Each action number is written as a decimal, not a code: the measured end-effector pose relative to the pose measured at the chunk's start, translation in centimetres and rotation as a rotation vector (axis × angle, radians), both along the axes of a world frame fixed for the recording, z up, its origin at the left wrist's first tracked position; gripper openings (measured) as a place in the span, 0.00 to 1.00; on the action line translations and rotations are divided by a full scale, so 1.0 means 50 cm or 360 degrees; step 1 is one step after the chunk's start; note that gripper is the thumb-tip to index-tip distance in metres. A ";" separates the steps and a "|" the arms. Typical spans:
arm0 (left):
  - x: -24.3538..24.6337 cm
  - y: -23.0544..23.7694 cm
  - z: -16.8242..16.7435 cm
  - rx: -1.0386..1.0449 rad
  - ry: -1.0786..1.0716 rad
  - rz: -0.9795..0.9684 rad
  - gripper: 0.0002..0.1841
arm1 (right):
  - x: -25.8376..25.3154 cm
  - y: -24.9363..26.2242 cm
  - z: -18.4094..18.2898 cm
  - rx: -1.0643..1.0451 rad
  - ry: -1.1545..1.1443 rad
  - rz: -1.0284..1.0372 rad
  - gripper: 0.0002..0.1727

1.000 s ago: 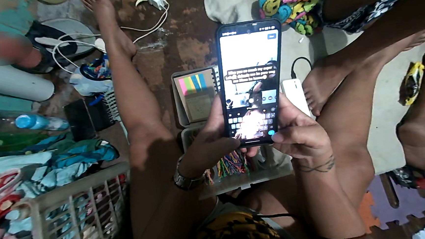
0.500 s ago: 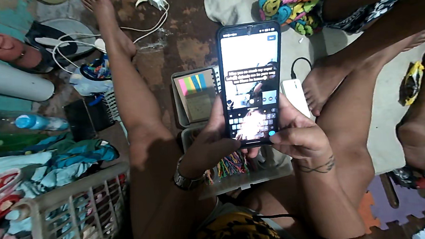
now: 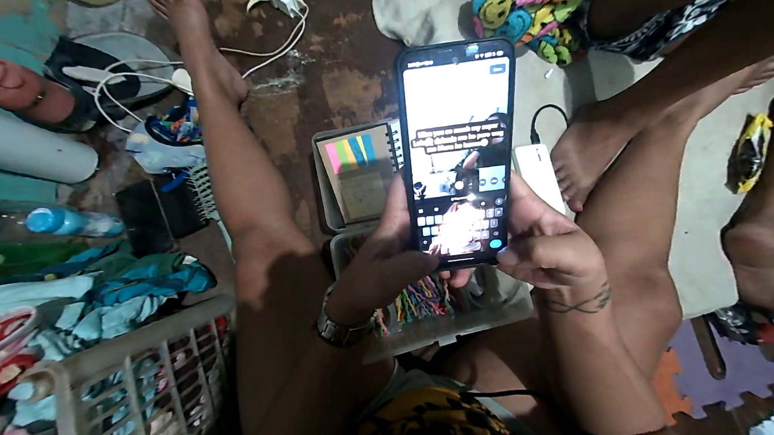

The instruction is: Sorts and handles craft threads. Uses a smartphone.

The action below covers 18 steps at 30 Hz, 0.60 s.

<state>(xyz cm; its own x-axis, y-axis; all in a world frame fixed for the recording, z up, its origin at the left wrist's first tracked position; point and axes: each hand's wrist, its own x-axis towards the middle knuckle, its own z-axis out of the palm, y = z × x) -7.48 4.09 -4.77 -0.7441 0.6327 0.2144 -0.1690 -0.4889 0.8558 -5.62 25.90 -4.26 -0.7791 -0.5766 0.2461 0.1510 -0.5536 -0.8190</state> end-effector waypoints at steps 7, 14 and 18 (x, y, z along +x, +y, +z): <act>0.000 -0.003 -0.001 -0.0022 -0.0017 -0.0020 0.41 | 0.000 -0.003 0.004 0.0020 -0.0037 -0.0001 0.37; -0.006 0.006 -0.001 0.0000 -0.0021 -0.0017 0.42 | 0.000 0.000 0.001 0.0009 -0.0039 -0.0001 0.39; -0.006 0.007 0.001 -0.0035 -0.0088 0.0054 0.42 | 0.000 0.001 0.002 0.0000 -0.0074 0.0001 0.39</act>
<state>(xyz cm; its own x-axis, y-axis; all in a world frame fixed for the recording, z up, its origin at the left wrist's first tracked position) -7.76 4.43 -4.74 -0.7756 0.6109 0.1588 -0.1998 -0.4762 0.8563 -5.63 25.93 -4.15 -0.7894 -0.5770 0.2096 0.1891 -0.5533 -0.8113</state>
